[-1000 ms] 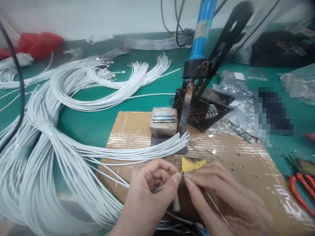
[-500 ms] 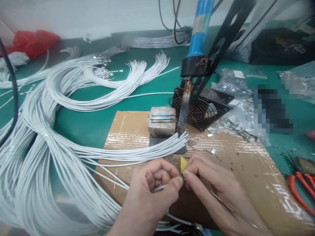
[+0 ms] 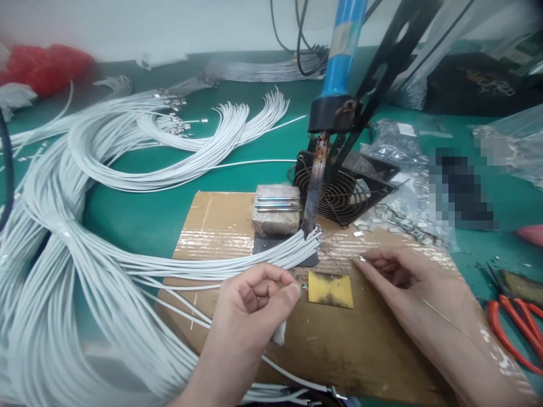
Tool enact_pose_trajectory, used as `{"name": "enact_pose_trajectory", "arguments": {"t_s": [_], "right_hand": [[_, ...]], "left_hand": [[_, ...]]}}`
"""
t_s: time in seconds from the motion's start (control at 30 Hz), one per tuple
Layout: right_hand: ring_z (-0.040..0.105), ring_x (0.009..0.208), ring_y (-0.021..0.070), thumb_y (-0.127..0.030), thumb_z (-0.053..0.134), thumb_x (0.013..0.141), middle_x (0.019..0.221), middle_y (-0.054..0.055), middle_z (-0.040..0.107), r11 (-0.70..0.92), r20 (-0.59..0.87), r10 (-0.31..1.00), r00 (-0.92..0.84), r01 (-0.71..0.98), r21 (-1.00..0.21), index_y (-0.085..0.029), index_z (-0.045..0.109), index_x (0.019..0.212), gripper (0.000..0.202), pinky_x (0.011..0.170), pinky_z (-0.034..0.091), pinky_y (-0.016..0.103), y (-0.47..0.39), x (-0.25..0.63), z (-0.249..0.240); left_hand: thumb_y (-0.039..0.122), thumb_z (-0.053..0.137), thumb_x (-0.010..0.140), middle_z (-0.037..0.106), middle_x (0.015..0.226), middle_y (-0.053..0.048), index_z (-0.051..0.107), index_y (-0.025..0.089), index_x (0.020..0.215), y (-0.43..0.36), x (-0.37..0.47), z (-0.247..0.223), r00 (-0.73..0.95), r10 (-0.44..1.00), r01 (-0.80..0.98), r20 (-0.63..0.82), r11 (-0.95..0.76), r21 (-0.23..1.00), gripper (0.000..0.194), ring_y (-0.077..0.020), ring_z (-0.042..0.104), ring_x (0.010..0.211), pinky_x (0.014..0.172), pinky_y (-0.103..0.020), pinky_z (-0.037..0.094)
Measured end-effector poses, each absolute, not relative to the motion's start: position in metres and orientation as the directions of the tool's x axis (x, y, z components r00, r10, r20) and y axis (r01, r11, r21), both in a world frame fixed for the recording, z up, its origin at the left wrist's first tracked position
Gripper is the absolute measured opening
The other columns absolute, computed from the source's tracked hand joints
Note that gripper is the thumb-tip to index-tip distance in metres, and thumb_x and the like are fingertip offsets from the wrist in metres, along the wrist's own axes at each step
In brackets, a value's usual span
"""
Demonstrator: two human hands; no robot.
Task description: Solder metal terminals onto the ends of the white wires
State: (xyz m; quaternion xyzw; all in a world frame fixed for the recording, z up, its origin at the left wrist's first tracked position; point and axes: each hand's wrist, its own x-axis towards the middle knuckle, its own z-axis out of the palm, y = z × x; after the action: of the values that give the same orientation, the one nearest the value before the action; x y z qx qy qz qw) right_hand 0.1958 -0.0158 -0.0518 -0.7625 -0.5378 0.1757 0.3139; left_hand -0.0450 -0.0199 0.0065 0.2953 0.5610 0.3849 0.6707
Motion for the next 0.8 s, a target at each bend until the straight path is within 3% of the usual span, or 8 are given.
{"name": "enact_pose_trajectory", "arguments": {"t_s": [0.17,0.3,0.4,0.53,0.8], "right_hand": [[0.068,0.061,0.0213,-0.051,0.076,0.077,0.074,0.003,0.075,-0.228,0.084,0.91,0.405,0.661,-0.715,-0.025,0.079,0.085,0.027,0.064,0.054,0.037,-0.025,0.183,-0.055],[0.079,0.074,0.0205,-0.052,0.076,0.086,0.088,0.004,0.081,-0.191,0.1,0.884,0.457,0.548,-0.815,-0.023,0.075,0.1,0.032,0.07,0.064,0.028,-0.04,0.17,-0.054],[0.081,0.076,0.019,-0.047,0.079,0.086,0.089,0.003,0.083,-0.103,0.074,0.94,0.334,0.483,-0.87,-0.023,0.078,0.099,0.027,0.069,0.065,0.019,-0.05,0.158,-0.044],[0.08,0.08,0.0211,-0.033,0.078,0.089,0.093,0.005,0.082,-0.026,0.006,0.995,0.102,0.315,-0.949,-0.025,0.085,0.099,0.014,0.069,0.065,0.019,-0.054,0.137,-0.026],[0.075,0.067,0.0146,-0.024,0.08,0.088,0.082,0.001,0.078,0.042,0.058,0.996,0.073,0.193,-0.98,-0.036,0.087,0.096,0.016,0.059,0.059,0.013,-0.051,0.122,-0.02]], "left_hand": [[0.028,0.084,0.074,0.053,0.055,0.006,0.071,0.016,0.068,-0.02,-0.039,0.012,-0.024,0.853,-0.183,-0.522,0.509,0.841,0.018,-0.0062,0.042,0.049,0.048,-0.016,0.033],[0.025,0.085,0.069,0.056,0.054,0.006,0.071,0.017,0.066,-0.02,-0.036,0.015,-0.051,0.845,-0.17,-0.532,0.518,0.838,0.016,-0.0069,0.046,0.047,0.047,-0.018,0.035],[0.023,0.084,0.069,0.057,0.054,0.004,0.072,0.016,0.066,-0.02,-0.035,0.016,-0.075,0.847,-0.148,-0.527,0.513,0.846,0.014,-0.0079,0.048,0.049,0.048,-0.018,0.036],[0.022,0.084,0.066,0.055,0.052,0.005,0.072,0.016,0.065,-0.018,-0.035,0.015,-0.043,0.843,-0.14,-0.537,0.527,0.838,0.014,-0.0078,0.046,0.048,0.046,-0.017,0.034],[0.022,0.08,0.066,0.052,0.052,0.006,0.071,0.015,0.064,-0.02,-0.031,0.022,-0.093,0.843,-0.142,-0.531,0.516,0.845,0.012,-0.0052,0.041,0.048,0.048,-0.016,0.03]]}}
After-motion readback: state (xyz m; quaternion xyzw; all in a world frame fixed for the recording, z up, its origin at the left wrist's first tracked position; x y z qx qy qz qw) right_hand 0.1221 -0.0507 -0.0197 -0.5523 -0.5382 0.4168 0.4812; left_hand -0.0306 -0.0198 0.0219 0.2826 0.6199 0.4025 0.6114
